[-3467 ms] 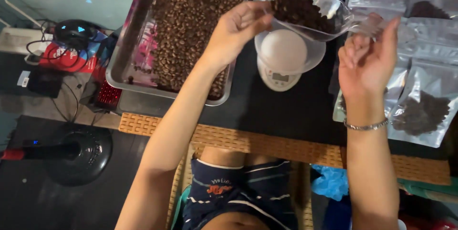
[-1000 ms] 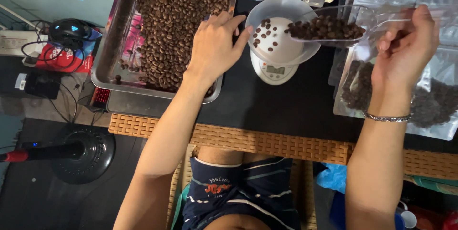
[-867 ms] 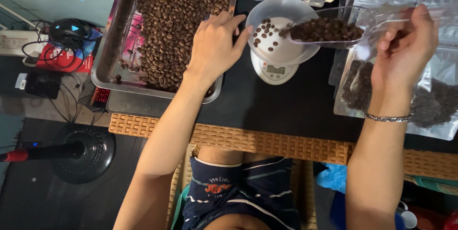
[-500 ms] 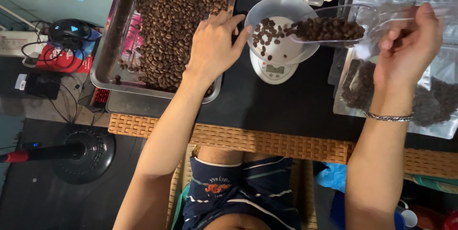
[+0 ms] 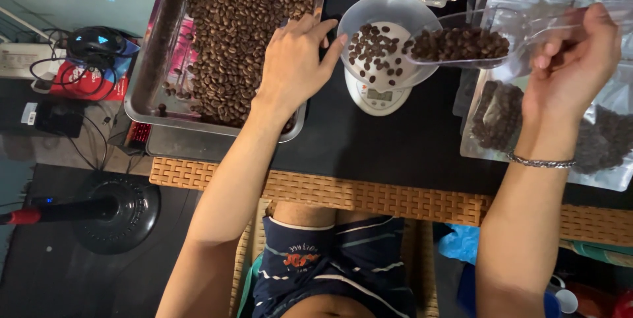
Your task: Weighing roasted coffee beans on a digital scale and transferring them into individual packaging bags.
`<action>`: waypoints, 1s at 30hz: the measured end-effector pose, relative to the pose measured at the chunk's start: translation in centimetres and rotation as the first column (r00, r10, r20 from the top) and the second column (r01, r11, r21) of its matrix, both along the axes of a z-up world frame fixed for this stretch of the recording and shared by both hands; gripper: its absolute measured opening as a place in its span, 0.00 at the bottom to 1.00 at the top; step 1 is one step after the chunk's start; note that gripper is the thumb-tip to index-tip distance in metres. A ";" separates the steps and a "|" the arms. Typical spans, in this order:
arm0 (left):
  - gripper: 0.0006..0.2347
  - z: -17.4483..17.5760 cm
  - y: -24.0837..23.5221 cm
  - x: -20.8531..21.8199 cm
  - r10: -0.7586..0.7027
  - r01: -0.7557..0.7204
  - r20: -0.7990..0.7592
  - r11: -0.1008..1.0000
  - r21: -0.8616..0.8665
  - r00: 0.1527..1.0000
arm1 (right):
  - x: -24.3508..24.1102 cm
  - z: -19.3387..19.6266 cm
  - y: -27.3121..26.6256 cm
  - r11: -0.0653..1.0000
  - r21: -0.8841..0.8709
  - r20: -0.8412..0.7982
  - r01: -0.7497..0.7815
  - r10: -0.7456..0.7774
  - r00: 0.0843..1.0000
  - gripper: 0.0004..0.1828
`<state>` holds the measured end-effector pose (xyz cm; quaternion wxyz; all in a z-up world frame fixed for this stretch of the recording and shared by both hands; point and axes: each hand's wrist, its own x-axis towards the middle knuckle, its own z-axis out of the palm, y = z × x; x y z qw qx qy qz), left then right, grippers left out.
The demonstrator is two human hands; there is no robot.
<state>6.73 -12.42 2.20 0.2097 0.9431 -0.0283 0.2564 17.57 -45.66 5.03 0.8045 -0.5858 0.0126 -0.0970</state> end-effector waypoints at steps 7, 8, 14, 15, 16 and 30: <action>0.18 0.0 0.0 0.0 0.004 -0.004 -0.009 1.000 0.004 1.000 | 0.1 -0.1 -0.1 0.995 0.021 -0.031 0.101 -0.100 0.995 0.08; 0.18 0.0 0.0 0.0 0.003 -0.003 -0.003 1.000 0.004 1.000 | -0.1 0.2 0.0 0.996 0.018 -0.037 0.082 -0.081 0.996 0.08; 0.17 0.0 0.0 0.0 0.005 -0.005 0.007 1.000 0.007 1.000 | 0.4 -0.3 -0.3 0.998 0.048 -0.033 0.040 -0.039 0.999 0.11; 0.17 0.0 0.0 0.0 0.002 -0.002 0.005 1.000 0.002 1.000 | 0.5 -0.5 -0.5 0.998 0.054 -0.025 0.023 -0.022 0.999 0.13; 0.17 -0.1 0.0 0.0 0.002 -0.002 0.005 1.000 0.002 1.000 | 0.6 -0.7 -0.6 0.998 0.054 -0.025 0.023 -0.022 0.999 0.13; 0.17 -0.1 0.1 0.0 0.012 -0.013 0.018 1.000 0.023 1.000 | 0.8 -0.4 -0.9 0.995 0.068 -0.045 0.079 -0.076 0.996 0.13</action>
